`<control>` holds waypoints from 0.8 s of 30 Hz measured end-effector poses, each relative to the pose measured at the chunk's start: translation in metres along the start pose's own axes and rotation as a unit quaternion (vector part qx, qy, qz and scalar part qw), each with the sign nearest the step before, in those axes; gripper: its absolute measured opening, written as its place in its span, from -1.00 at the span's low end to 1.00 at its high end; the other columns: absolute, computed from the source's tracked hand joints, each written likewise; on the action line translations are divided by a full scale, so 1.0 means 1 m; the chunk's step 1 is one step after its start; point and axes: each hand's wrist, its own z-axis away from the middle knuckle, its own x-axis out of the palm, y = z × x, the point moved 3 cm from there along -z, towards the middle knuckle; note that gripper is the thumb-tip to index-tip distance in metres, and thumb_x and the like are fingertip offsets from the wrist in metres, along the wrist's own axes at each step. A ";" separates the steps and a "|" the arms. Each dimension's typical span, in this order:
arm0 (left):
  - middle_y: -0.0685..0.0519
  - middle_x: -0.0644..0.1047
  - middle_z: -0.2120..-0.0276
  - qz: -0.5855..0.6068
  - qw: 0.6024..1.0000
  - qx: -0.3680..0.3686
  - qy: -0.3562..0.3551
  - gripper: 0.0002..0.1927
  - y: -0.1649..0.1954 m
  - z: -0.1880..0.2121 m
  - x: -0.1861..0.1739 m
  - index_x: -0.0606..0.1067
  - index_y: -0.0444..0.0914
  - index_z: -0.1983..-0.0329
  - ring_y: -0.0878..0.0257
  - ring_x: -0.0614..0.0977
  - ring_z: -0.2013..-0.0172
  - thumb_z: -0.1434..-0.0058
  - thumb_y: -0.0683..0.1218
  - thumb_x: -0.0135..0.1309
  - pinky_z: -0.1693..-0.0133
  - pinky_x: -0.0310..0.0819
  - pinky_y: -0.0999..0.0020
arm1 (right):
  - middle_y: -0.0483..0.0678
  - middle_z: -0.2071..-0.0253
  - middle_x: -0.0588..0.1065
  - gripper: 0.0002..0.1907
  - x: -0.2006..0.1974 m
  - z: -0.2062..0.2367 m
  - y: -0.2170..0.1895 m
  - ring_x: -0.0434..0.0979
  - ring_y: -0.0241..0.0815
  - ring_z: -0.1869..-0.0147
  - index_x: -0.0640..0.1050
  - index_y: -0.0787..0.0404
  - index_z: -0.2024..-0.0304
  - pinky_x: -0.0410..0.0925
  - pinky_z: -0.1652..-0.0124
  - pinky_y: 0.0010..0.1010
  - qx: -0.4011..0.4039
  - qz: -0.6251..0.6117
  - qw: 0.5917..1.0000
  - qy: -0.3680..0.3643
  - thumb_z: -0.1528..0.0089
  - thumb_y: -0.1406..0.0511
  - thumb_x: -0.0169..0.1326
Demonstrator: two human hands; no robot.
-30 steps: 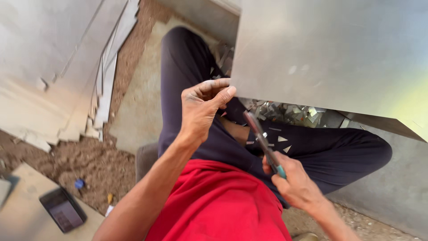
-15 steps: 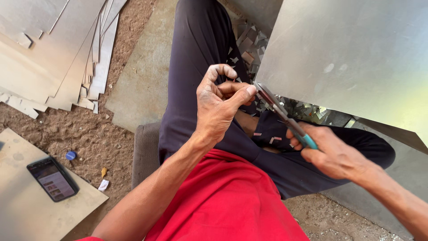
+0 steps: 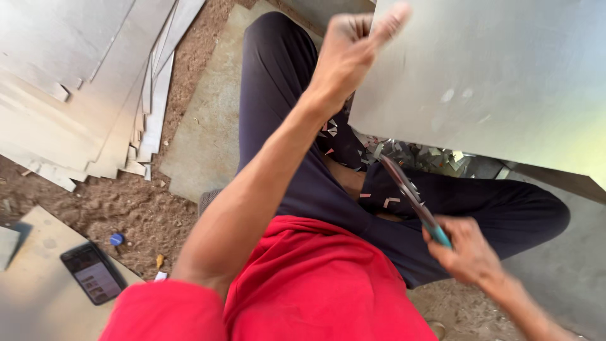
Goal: The person cuts small sections and notches from a metal sheet using shears, frequently rotating the sheet and discarding metal offcuts onto the floor.
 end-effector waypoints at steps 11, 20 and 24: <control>0.20 0.39 0.52 0.251 0.954 -0.135 -0.088 -0.68 -0.042 0.163 0.178 0.49 -0.32 0.41 0.44 0.34 0.50 -0.39 -0.02 0.18 0.48 0.20 0.42 | -0.04 0.55 0.48 -0.78 0.132 0.125 0.038 0.45 -0.20 0.47 0.57 0.34 0.32 0.35 0.41 -0.32 0.305 -0.347 0.878 0.122 -0.10 0.37 -0.09; -0.03 0.67 0.32 0.274 0.947 -0.107 -0.127 -0.82 -0.064 0.153 0.096 0.63 -0.38 0.16 0.33 0.68 0.31 -0.36 -0.13 0.21 0.22 0.57 0.48 | -0.08 0.36 0.45 -0.55 0.095 0.076 -0.042 0.31 -0.28 0.47 0.49 0.29 0.16 0.27 0.43 -0.41 0.177 -0.448 0.872 0.086 0.09 0.32 -0.13; -0.08 0.69 0.30 0.305 0.924 -0.142 -0.183 -0.89 -0.065 0.157 0.122 0.61 -0.36 0.19 0.27 0.72 0.32 -0.34 -0.17 0.21 0.23 0.62 0.45 | -0.07 0.37 0.42 -0.59 0.096 0.074 -0.049 0.28 -0.31 0.44 0.48 0.32 0.19 0.23 0.42 -0.44 0.154 -0.477 0.857 0.120 0.07 0.33 -0.13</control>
